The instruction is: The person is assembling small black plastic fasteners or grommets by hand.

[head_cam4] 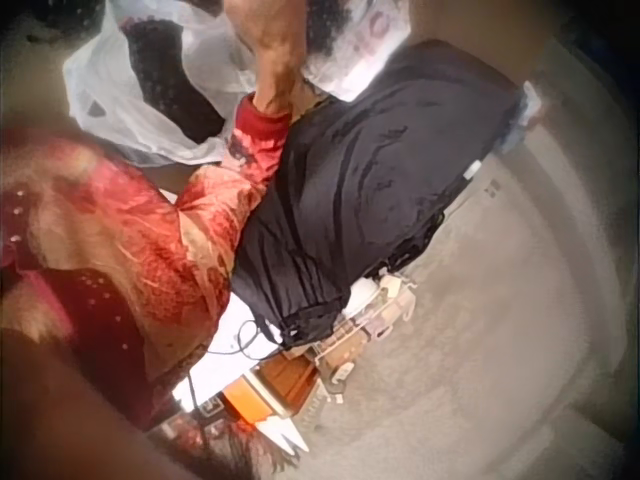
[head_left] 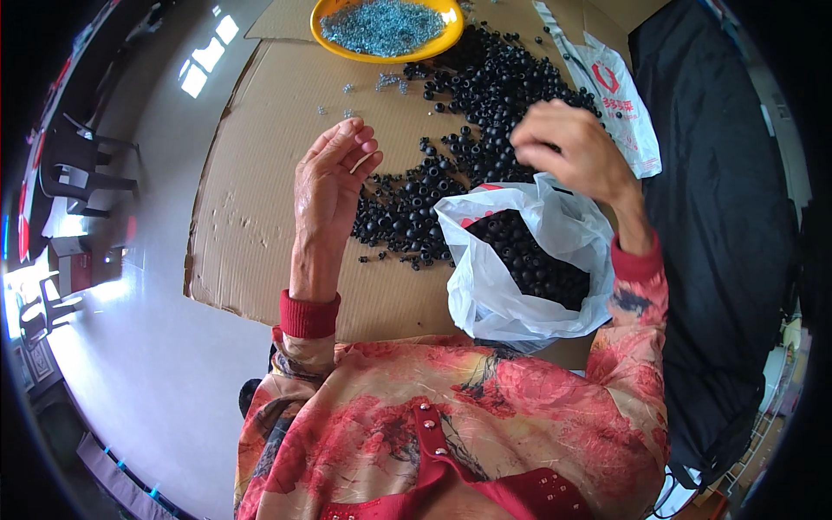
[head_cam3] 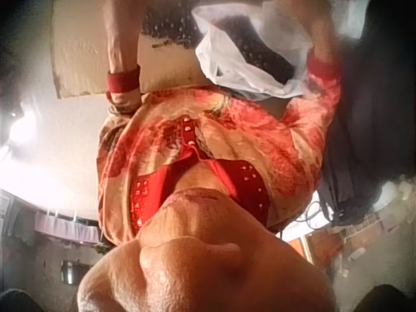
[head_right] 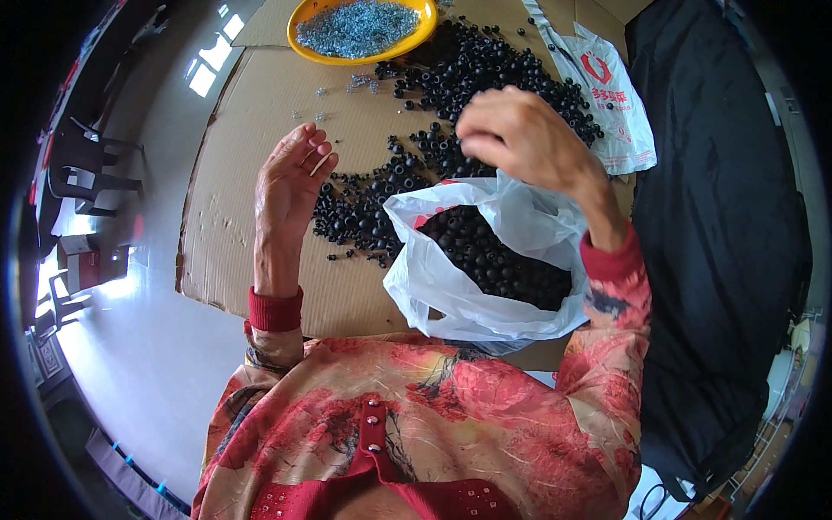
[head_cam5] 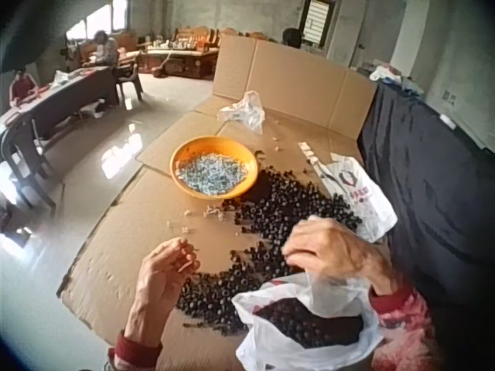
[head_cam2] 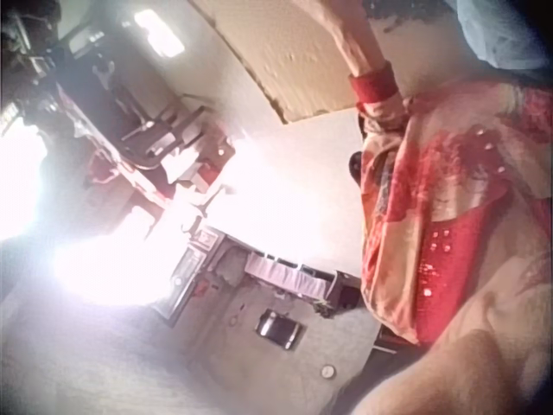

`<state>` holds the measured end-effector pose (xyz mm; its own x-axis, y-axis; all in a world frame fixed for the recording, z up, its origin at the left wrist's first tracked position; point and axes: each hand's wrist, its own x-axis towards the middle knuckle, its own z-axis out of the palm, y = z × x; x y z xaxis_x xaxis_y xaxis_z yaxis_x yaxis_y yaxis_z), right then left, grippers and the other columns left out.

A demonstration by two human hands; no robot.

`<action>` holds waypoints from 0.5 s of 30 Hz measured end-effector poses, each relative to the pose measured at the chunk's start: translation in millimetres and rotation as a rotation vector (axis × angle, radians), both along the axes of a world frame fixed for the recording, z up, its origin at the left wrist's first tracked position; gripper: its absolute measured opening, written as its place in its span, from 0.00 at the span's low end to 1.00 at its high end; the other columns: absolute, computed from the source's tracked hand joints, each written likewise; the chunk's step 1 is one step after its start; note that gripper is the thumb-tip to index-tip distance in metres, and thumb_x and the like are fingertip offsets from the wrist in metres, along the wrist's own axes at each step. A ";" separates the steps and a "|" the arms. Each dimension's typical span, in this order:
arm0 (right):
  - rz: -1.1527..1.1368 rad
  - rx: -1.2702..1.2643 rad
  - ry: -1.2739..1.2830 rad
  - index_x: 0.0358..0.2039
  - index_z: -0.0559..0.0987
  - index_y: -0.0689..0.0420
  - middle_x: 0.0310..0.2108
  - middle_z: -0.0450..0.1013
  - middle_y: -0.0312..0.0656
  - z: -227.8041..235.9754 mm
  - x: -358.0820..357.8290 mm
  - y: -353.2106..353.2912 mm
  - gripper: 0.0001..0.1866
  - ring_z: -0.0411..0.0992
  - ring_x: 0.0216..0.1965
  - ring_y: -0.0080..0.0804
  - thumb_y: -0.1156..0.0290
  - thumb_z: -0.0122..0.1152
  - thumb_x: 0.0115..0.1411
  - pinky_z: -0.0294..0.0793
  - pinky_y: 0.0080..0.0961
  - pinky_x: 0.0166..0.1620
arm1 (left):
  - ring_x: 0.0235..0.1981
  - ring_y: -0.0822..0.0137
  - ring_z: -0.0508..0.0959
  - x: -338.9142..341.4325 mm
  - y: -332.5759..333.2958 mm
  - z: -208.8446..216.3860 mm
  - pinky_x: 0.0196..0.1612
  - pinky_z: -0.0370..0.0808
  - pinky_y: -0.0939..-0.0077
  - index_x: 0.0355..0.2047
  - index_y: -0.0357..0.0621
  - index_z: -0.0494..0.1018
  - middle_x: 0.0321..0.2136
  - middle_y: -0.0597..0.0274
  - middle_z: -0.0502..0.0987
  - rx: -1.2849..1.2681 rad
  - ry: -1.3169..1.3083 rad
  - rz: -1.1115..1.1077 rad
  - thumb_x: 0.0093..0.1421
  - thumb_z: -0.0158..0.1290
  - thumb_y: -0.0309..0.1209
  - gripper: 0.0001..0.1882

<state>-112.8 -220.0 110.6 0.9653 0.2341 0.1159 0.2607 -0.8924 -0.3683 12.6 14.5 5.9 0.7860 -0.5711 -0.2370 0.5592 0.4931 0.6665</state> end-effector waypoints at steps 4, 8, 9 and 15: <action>-0.076 -0.049 0.019 0.26 0.76 0.60 0.26 0.71 0.42 -71.9 41.6 -29.1 0.05 0.70 0.30 0.35 0.76 0.53 0.47 0.67 0.30 0.38 | 0.31 0.72 0.75 -4.4 -6.0 -2.7 0.38 0.73 0.76 0.36 0.36 0.71 0.30 0.61 0.74 -0.020 0.019 -0.035 0.59 0.49 0.30 0.09; 0.007 -0.264 -0.013 0.24 0.75 0.59 0.25 0.70 0.39 -116.0 60.3 -31.7 0.04 0.68 0.31 0.34 0.79 0.52 0.47 0.65 0.29 0.38 | 0.30 0.72 0.75 -3.8 -3.6 -10.3 0.37 0.73 0.76 0.35 0.37 0.71 0.29 0.61 0.74 0.014 0.046 -0.024 0.59 0.49 0.30 0.09; 0.034 -0.364 -0.001 0.22 0.75 0.58 0.25 0.69 0.38 -121.7 62.1 -30.7 0.04 0.67 0.32 0.33 0.79 0.52 0.46 0.64 0.29 0.38 | 0.30 0.72 0.75 -3.4 -3.0 -11.4 0.37 0.73 0.76 0.35 0.37 0.71 0.29 0.61 0.74 0.019 0.054 -0.021 0.59 0.49 0.30 0.09; 0.089 -0.443 -0.061 0.19 0.75 0.56 0.22 0.68 0.36 -121.0 65.6 -29.3 0.02 0.66 0.32 0.30 0.78 0.54 0.45 0.64 0.28 0.37 | 0.29 0.73 0.74 -4.6 -6.5 -11.1 0.37 0.73 0.77 0.35 0.37 0.71 0.29 0.61 0.75 0.031 0.069 -0.023 0.58 0.51 0.30 0.09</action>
